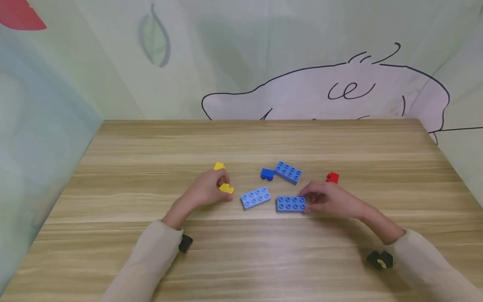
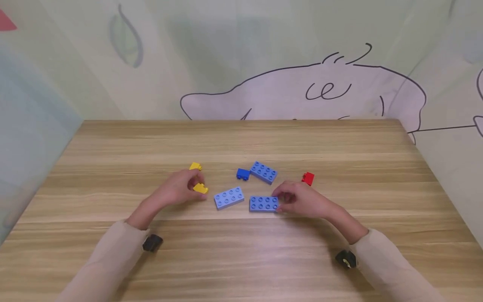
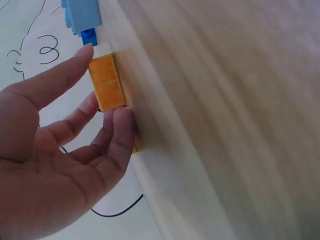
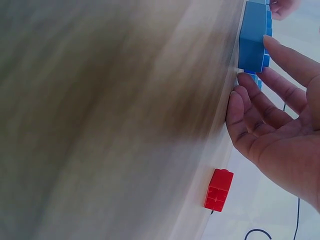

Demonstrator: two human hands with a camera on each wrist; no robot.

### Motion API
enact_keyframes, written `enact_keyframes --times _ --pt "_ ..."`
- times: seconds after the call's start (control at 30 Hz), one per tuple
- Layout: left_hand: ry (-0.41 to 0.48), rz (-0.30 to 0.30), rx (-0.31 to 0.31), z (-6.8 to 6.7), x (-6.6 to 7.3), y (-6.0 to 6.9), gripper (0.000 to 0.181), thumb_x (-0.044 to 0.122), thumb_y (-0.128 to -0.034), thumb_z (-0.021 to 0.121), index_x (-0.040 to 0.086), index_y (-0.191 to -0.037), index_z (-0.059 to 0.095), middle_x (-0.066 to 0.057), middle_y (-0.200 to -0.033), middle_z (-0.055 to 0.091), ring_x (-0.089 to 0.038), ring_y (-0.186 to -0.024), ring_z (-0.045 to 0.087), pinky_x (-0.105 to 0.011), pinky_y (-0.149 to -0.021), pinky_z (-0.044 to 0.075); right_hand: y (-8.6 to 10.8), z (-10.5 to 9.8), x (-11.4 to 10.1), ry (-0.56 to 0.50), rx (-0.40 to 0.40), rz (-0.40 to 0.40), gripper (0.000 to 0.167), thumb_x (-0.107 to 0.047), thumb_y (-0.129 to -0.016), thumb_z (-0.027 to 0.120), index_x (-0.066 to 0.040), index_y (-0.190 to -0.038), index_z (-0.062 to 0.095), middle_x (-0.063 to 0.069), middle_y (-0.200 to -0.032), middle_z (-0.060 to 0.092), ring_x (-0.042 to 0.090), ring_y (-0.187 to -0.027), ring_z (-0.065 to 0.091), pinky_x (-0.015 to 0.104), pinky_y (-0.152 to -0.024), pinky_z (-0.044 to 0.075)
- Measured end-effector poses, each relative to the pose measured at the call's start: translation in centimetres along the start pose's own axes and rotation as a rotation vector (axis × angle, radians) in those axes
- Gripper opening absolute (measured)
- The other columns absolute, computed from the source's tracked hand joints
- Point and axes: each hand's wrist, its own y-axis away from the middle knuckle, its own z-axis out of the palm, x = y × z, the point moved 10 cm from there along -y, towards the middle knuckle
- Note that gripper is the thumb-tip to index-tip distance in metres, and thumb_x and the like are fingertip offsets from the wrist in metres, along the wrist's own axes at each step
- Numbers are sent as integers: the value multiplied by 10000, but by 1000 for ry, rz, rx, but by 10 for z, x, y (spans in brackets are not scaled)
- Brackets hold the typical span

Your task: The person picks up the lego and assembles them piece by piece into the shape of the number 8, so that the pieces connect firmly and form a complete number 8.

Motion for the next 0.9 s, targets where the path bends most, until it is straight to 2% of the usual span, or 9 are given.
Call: enact_keyframes --times 0.1,0.23,0.33,0.53,0.73,0.9 --pt "22 16 -12 -1 1 1 353 145 -751 755 40 -1044 589 -79 -966 569 -207 -851 521 -329 -750 468 0 0 0 -4 -1 -1 308 -129 -784 721 -57 -1066 621 -2 -963 596 153 -823 536 263 -729 510" --pt "0 40 4 -4 4 2 423 204 -735 773 21 -1067 585 -96 -997 583 -224 -895 533 -356 -797 468 0 0 0 -7 -2 0 305 -135 -788 718 -62 -1068 620 -3 -970 594 155 -830 534 269 -733 509" --pt "-38 42 16 -2 6 1 455 246 -719 785 19 -1062 591 -93 -981 587 -226 -897 531 -357 -801 466 1 0 -1 -7 -2 0 306 -133 -790 716 -62 -1072 621 -2 -976 594 157 -834 532 271 -734 508" --pt "-55 10 23 0 5 1 431 182 -717 786 13 -1065 598 -75 -947 580 -207 -852 514 -329 -761 459 0 1 -1 -9 -3 3 308 -123 -791 713 -61 -1079 622 4 -986 594 157 -838 533 265 -734 508" --pt "23 21 44 -8 5 6 454 119 -752 746 -22 -1146 568 -104 -1017 577 -227 -902 517 -347 -810 461 0 1 -1 -2 -9 -6 316 -132 -792 714 -61 -1084 618 6 -994 598 154 -836 535 264 -730 509" --pt "122 49 114 -23 11 13 407 73 -758 732 -24 -1122 575 -127 -1034 573 -252 -942 534 -352 -830 477 -1 0 -1 4 -6 -6 333 -149 -788 720 -63 -1091 613 14 -1015 600 154 -847 537 263 -734 510"
